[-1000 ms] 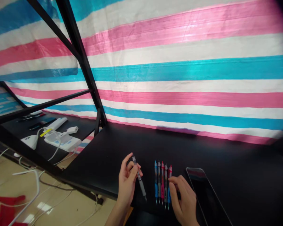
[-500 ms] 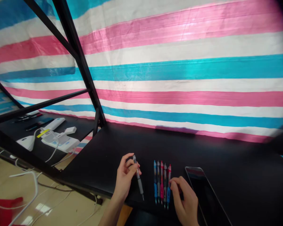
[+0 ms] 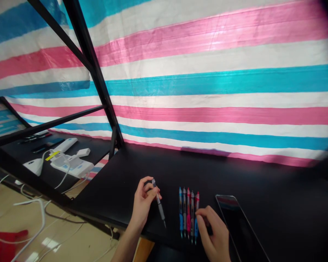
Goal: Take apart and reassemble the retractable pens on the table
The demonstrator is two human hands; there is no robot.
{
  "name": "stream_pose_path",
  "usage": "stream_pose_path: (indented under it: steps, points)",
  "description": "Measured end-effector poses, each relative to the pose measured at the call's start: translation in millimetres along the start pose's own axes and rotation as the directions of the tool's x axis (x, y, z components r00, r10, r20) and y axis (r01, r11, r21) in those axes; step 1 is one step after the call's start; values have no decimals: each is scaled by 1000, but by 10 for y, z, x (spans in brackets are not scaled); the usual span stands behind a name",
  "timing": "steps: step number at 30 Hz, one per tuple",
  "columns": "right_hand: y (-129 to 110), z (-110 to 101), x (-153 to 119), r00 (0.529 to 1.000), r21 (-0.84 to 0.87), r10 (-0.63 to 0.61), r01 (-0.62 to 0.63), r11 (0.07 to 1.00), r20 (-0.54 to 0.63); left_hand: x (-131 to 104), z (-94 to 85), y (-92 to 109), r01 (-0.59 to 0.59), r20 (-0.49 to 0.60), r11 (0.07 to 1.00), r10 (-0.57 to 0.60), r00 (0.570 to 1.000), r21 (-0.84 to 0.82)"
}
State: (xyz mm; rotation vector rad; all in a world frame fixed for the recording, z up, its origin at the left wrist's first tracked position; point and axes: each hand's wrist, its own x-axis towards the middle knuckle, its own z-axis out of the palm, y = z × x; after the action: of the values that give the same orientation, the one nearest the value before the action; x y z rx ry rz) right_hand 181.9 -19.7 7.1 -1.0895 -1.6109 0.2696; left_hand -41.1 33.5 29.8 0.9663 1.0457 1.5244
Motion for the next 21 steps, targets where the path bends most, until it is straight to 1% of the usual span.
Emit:
stream_pose_path:
  steps: [4, 8, 11, 14, 17, 21]
  points:
    - [14, -14, -11, 1000, 8, 6, -6, 1000, 12, 20, -8, 13, 8, 9, 1000, -8, 1000, 21]
    - [22, -15, -13, 1000, 23, 15, -16, 1000, 27, 46, -28, 58, -22, 13, 993, 21, 1000, 112]
    - [-3, -20, 8, 999, 39, 17, -18, 999, 34, 98, -76, 70, -39, -6, 984, 41, 999, 173]
    - [-27, -27, 25, 1000, 48, 14, -15, 999, 19, 174, -148, 46, -26, -7, 970, 29, 1000, 244]
    - [-28, -30, 24, 1000, 61, 14, -15, 998, 21, 245, -222, -3, -26, -7, 934, 30, 1000, 356]
    - [-6, -24, 9, 999, 80, 20, -24, 996, 51, 302, -287, -63, -88, -30, 850, 120, 992, 520]
